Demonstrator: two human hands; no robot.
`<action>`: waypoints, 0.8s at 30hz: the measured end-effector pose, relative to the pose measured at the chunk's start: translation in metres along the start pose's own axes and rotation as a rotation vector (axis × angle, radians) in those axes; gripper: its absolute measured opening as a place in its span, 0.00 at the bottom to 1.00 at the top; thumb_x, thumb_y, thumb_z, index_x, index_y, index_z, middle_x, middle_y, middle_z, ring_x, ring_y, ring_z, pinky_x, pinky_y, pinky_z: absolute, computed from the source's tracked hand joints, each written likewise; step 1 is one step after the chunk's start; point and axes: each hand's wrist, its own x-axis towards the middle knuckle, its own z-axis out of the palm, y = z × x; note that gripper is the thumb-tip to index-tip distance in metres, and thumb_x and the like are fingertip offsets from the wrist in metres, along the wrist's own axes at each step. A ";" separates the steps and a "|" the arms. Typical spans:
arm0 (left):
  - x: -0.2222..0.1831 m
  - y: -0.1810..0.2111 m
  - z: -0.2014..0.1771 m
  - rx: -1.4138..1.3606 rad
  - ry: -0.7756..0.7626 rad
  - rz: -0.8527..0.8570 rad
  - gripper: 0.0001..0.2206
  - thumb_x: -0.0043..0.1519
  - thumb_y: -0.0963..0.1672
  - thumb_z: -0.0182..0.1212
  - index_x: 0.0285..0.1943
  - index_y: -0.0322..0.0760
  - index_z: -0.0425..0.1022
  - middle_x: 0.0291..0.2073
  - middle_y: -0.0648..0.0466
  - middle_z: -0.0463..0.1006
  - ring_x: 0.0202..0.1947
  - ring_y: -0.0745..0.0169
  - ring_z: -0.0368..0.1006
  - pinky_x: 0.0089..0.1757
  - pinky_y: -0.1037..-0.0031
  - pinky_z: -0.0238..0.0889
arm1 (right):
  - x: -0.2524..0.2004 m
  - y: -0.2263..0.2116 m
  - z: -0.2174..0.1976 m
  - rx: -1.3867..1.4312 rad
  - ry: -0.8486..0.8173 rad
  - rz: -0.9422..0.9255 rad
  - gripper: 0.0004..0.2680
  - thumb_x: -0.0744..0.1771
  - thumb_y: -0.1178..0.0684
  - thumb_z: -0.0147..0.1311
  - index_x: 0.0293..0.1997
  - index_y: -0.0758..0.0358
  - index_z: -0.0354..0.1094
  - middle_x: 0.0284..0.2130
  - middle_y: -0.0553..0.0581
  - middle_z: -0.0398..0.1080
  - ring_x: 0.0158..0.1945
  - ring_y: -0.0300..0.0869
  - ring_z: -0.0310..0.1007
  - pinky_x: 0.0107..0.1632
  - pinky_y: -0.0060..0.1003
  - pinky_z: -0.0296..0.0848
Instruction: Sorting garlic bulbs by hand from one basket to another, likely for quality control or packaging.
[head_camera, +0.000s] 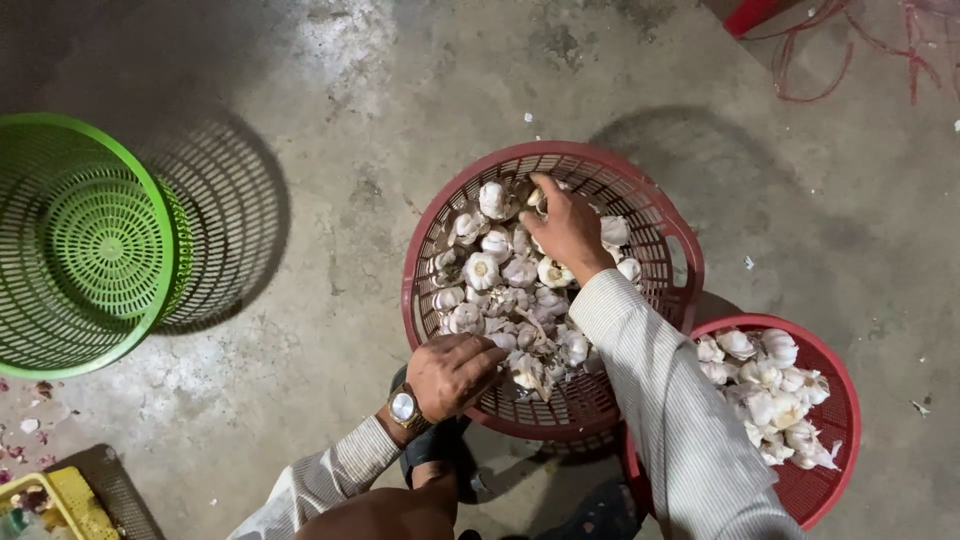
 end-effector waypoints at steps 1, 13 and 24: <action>-0.001 0.000 0.000 -0.006 0.007 -0.003 0.07 0.64 0.42 0.57 0.43 0.35 0.81 0.31 0.48 0.78 0.27 0.54 0.77 0.34 0.69 0.73 | 0.006 0.005 0.006 0.017 0.016 0.059 0.22 0.65 0.44 0.57 0.68 0.49 0.63 0.46 0.67 0.76 0.53 0.63 0.76 0.53 0.63 0.73; -0.015 -0.007 0.005 0.007 0.011 0.034 0.09 0.66 0.44 0.54 0.43 0.37 0.80 0.33 0.49 0.77 0.28 0.54 0.76 0.34 0.69 0.73 | -0.024 0.019 0.010 0.217 0.088 -0.154 0.19 0.62 0.53 0.64 0.59 0.58 0.70 0.43 0.64 0.77 0.52 0.59 0.76 0.54 0.57 0.74; -0.011 -0.005 0.008 0.042 -0.077 -0.135 0.07 0.64 0.44 0.59 0.46 0.38 0.79 0.35 0.49 0.79 0.32 0.51 0.79 0.34 0.65 0.74 | -0.027 -0.005 0.014 0.090 -0.256 -0.171 0.24 0.59 0.57 0.58 0.63 0.47 0.66 0.50 0.61 0.69 0.49 0.60 0.77 0.51 0.56 0.74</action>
